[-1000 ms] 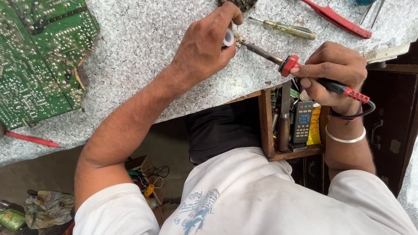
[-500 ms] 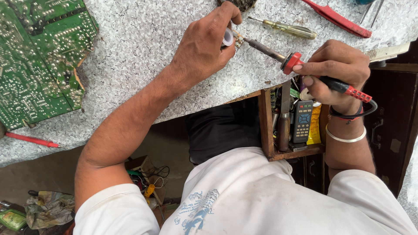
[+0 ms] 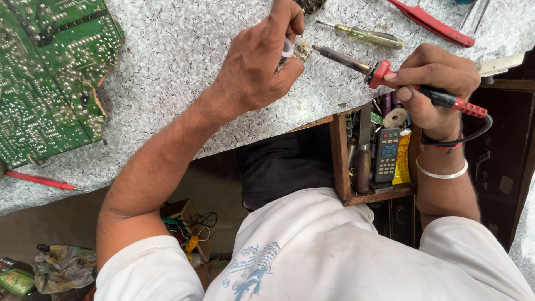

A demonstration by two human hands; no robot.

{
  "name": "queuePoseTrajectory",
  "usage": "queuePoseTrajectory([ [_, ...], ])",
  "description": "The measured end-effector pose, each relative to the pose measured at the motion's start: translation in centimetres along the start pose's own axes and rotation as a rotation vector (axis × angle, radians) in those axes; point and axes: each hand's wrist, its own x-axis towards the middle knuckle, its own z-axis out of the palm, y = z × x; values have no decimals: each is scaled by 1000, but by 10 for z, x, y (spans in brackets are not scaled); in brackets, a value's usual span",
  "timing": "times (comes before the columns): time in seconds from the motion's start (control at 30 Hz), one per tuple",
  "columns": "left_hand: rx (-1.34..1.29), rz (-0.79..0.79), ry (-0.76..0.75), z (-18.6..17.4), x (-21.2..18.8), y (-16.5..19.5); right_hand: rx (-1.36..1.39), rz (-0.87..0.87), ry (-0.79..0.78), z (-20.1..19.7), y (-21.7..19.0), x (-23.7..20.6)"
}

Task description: The person sits at a repair bench soldering components on a green circuit board. They use a soldering iron on the board, feed solder wire to the joint, then pick up and reposition small components and a small orange part, handling them by hand between soldering steps.

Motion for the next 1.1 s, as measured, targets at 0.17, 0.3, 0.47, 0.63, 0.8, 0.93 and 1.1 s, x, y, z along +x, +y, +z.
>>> queuePoseTrajectory([
  [0.17,58,146,58,-2,1,-1,12,13,-13,1,1,3],
  [0.3,140,64,-62,-5,1,3,2,17,-10,2,0,1],
  [0.47,157,70,-51,-5,2,11,-9,4,-14,3,-1,3],
  [0.63,190,123,-8,-3,3,11,-1,-17,-43,4,-5,7],
  [0.8,176,81,-34,1,1,9,-12,9,-55,4,-8,7],
  [0.93,124,86,-28,3,2,4,-15,19,-54,5,-9,7],
  [1.1,60,133,17,4,5,0,-54,5,-44,5,-8,9],
])
